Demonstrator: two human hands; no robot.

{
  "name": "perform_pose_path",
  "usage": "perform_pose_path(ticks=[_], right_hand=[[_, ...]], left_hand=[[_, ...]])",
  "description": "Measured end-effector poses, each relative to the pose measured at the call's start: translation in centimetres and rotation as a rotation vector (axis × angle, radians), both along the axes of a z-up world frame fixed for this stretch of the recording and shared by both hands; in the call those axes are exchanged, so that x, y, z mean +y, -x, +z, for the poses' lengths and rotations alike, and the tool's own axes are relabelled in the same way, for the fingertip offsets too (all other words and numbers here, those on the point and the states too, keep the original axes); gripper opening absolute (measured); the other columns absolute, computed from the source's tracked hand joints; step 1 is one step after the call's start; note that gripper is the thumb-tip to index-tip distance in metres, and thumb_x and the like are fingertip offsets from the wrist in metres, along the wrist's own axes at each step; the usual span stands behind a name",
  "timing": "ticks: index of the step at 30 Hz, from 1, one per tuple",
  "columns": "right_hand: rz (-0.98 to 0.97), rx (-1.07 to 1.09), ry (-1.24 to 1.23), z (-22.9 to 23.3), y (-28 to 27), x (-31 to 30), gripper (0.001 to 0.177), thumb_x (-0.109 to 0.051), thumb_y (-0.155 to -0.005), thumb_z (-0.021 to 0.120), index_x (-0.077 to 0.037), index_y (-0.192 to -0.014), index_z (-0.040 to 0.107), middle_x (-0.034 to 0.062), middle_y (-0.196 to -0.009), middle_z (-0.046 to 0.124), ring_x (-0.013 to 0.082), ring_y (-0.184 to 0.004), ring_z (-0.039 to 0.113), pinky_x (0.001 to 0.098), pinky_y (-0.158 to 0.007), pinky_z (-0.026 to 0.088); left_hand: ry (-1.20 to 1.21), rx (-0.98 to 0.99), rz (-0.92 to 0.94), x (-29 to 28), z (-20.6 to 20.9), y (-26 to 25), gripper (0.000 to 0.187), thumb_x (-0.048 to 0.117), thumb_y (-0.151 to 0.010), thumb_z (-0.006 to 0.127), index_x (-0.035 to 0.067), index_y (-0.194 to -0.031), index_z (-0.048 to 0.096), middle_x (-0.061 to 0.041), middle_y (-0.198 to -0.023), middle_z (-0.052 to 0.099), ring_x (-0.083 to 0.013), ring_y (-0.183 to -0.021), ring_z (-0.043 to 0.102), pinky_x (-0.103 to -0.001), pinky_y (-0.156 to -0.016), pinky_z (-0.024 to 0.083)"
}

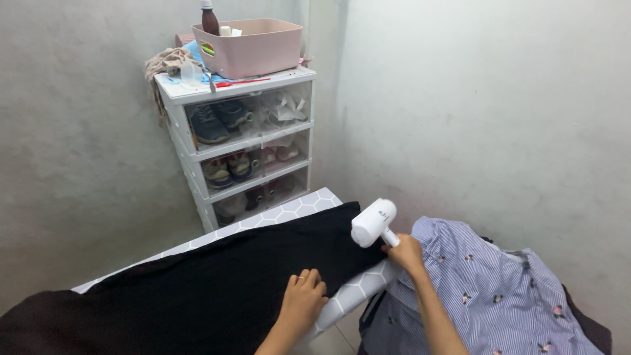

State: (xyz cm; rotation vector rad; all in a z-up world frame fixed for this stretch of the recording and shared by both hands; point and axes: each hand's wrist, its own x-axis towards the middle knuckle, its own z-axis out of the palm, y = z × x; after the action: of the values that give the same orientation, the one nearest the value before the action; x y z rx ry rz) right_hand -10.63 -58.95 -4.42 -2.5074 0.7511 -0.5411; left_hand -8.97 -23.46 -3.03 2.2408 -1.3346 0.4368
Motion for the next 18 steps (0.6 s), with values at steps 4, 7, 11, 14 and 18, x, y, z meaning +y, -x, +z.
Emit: perform_pose_path(ticks=[4, 7, 11, 14, 18], right_hand=[[-0.064, -0.227, -0.044, 0.7, -0.6, -1.4, 0.029, -0.030, -0.080, 0.080, -0.006, -0.096, 0.078, 0.0175, -0.079, 0.076, 0.0325, -0.076, 0.076, 0.0441, -0.070, 0.058], [-0.050, -0.211, -0.037, 1.1, -0.1, -1.7, 0.028, -0.028, -0.078, 0.079, -0.006, -0.095, 0.079, 0.0169, -0.077, 0.076, 0.0320, -0.073, 0.077, 0.0445, -0.069, 0.059], [-0.098, -0.044, 0.064, 1.7, 0.3, -0.6, 0.028, -0.030, -0.076, 0.081, -0.006, -0.091, 0.082, 0.0174, -0.075, 0.075, 0.0356, -0.070, 0.075, 0.0456, -0.070, 0.058], [-0.128, -0.083, 0.122, 2.3, 0.0, 1.2, 0.034, -0.039, -0.078, 0.085, -0.006, -0.086, 0.081, 0.0205, -0.081, 0.071, 0.0417, -0.078, 0.070, 0.0496, -0.070, 0.054], [0.043, -0.354, 0.234, 3.7, -0.6, 5.0, 0.023, -0.027, -0.074, 0.078, -0.006, -0.080, 0.073, 0.0184, -0.087, 0.068, 0.0440, -0.080, 0.066, 0.0515, -0.069, 0.052]], left_hand=[[-0.014, -0.065, -0.055, 0.3, 0.3, 0.6, 0.023, 0.016, -0.073, 0.080, 0.003, -0.091, 0.073, -0.010, -0.095, 0.062, -0.0256, -0.093, 0.058, -0.041, -0.082, 0.043], [-0.095, 0.145, -0.031, 1.0, 0.7, 1.3, 0.015, 0.015, -0.082, 0.073, 0.005, -0.094, 0.071, -0.008, -0.095, 0.062, -0.0229, -0.091, 0.058, -0.038, -0.079, 0.043], [-0.104, 0.209, -0.052, 1.6, 1.9, 1.8, 0.025, 0.021, -0.082, 0.071, 0.005, -0.102, 0.072, -0.009, -0.098, 0.062, -0.0229, -0.092, 0.058, -0.038, -0.078, 0.044], [-0.097, 0.273, -0.037, 2.5, 2.5, 1.6, 0.041, 0.033, -0.084, 0.075, 0.002, -0.111, 0.071, -0.011, -0.107, 0.062, -0.0251, -0.099, 0.057, -0.040, -0.084, 0.044], [0.001, 0.245, 0.114, 5.7, 2.3, 0.6, 0.048, 0.039, -0.090, 0.072, 0.003, -0.121, 0.069, -0.014, -0.128, 0.061, -0.0300, -0.121, 0.054, -0.045, -0.102, 0.039]])
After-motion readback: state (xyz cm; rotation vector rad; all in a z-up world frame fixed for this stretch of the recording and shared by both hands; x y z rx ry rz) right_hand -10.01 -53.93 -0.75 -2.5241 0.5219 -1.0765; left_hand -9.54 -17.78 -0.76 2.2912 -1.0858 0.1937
